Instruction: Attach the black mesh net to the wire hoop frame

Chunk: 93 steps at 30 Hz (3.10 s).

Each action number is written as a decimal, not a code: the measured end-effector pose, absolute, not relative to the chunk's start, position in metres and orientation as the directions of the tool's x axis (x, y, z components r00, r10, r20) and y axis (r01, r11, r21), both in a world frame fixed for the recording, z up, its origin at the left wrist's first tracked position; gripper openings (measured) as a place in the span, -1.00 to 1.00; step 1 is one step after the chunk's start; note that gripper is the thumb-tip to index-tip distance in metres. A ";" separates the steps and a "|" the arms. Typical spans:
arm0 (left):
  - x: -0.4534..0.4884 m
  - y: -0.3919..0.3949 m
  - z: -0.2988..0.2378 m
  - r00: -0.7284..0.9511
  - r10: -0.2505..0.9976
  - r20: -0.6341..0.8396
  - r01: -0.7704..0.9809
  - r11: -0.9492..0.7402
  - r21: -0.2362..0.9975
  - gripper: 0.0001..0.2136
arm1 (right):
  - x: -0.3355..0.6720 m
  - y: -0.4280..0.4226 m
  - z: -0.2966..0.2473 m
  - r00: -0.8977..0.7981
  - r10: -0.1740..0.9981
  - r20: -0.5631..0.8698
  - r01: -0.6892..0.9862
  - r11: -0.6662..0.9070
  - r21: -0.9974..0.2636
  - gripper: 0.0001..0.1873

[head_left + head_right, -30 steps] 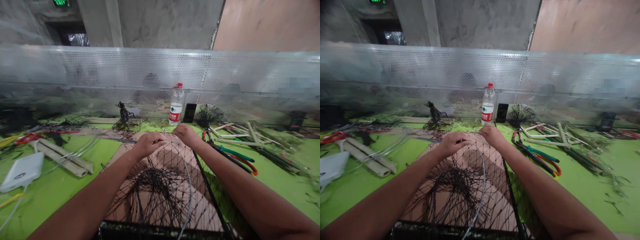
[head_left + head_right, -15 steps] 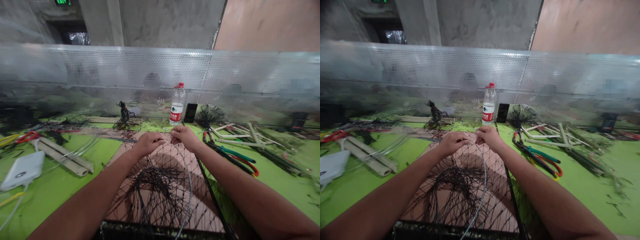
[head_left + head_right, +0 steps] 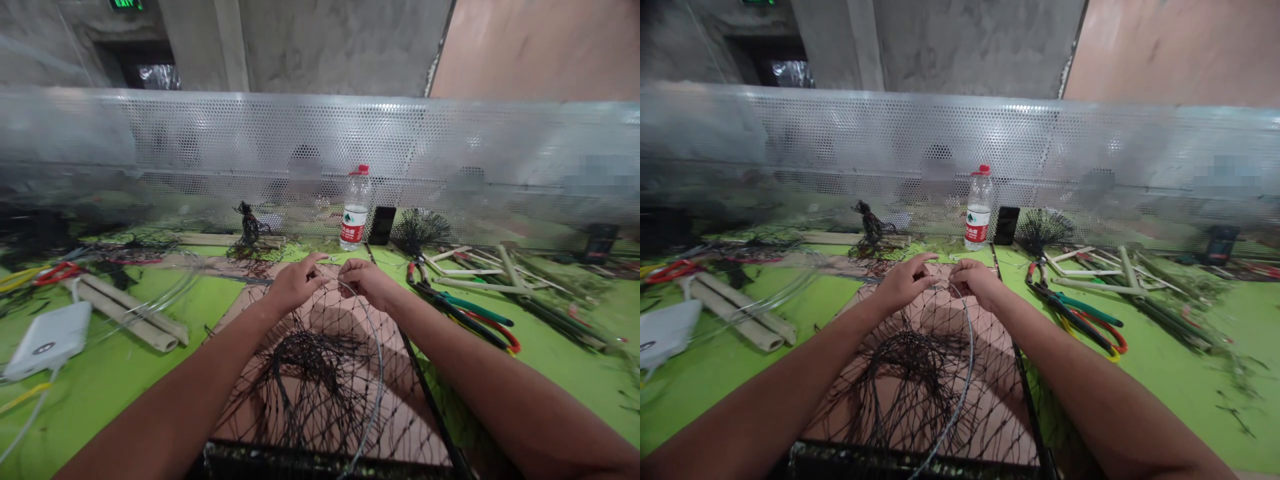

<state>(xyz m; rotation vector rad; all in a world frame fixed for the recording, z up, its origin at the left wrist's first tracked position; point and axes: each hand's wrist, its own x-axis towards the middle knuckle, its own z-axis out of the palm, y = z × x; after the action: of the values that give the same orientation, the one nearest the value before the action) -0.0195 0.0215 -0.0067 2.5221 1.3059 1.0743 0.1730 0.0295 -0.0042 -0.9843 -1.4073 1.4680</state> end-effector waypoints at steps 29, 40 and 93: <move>-0.020 0.028 -0.009 0.542 0.694 0.473 0.716 -0.677 0.173 -0.72 | 0.183 0.033 -0.011 -0.567 0.822 -0.053 0.050 -0.029 -0.998 -0.81; -0.018 0.024 -0.008 0.529 0.673 0.517 0.718 -0.680 0.150 -0.70 | 0.184 0.032 -0.008 -0.582 0.810 -0.068 0.009 -0.077 -0.997 -0.78; -0.018 0.027 -0.008 0.445 0.833 0.329 0.756 -0.546 0.361 -0.87 | 0.156 -0.011 0.026 -0.432 0.817 0.382 0.069 0.452 -0.889 -0.81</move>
<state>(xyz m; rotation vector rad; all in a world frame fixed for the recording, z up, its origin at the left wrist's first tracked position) -0.0179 0.0271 -0.0083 2.5294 1.4032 0.7145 0.1556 -0.0114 0.0255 -0.7536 -1.8163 1.0599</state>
